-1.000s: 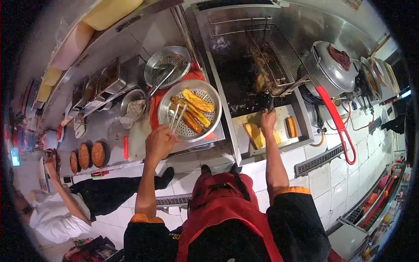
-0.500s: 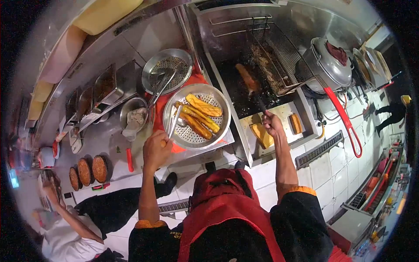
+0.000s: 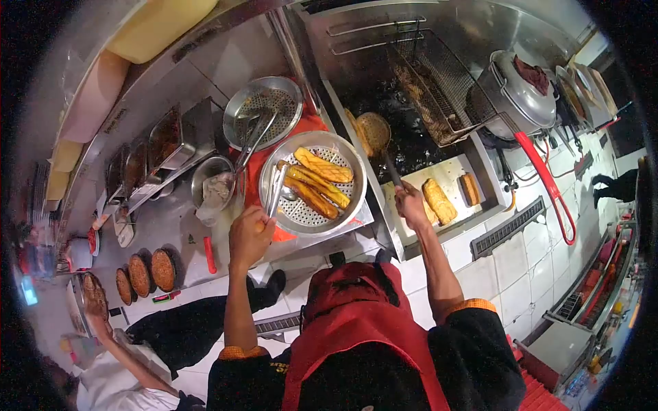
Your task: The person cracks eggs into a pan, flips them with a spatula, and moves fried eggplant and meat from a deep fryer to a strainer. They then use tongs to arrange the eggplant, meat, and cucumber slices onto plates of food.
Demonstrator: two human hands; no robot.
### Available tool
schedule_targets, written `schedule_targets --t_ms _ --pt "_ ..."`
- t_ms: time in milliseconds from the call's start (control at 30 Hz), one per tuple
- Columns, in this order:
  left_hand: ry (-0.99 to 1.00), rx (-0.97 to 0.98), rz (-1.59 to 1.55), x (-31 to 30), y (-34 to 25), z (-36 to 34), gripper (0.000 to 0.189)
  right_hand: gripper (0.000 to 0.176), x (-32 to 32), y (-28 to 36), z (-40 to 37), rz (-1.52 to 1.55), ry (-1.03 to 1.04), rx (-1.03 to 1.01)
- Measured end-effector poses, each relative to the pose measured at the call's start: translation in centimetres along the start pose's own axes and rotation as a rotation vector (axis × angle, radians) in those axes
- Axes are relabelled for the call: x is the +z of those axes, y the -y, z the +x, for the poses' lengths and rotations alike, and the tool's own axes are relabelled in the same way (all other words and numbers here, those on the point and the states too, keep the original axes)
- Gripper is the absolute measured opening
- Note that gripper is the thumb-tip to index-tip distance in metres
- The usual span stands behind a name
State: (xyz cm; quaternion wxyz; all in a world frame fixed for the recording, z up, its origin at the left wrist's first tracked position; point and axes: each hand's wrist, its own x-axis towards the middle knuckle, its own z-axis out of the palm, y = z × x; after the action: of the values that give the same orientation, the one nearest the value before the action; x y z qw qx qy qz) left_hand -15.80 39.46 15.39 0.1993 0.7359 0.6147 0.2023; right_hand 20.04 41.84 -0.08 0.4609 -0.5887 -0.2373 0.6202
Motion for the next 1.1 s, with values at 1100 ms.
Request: schedule_targets --t_ms 1100 --pt "-0.046 -0.049 0.051 0.8 -2.5 -0.5 0.018 0.014 -5.1 1.2 -3.4 0.346 0.170 0.159"
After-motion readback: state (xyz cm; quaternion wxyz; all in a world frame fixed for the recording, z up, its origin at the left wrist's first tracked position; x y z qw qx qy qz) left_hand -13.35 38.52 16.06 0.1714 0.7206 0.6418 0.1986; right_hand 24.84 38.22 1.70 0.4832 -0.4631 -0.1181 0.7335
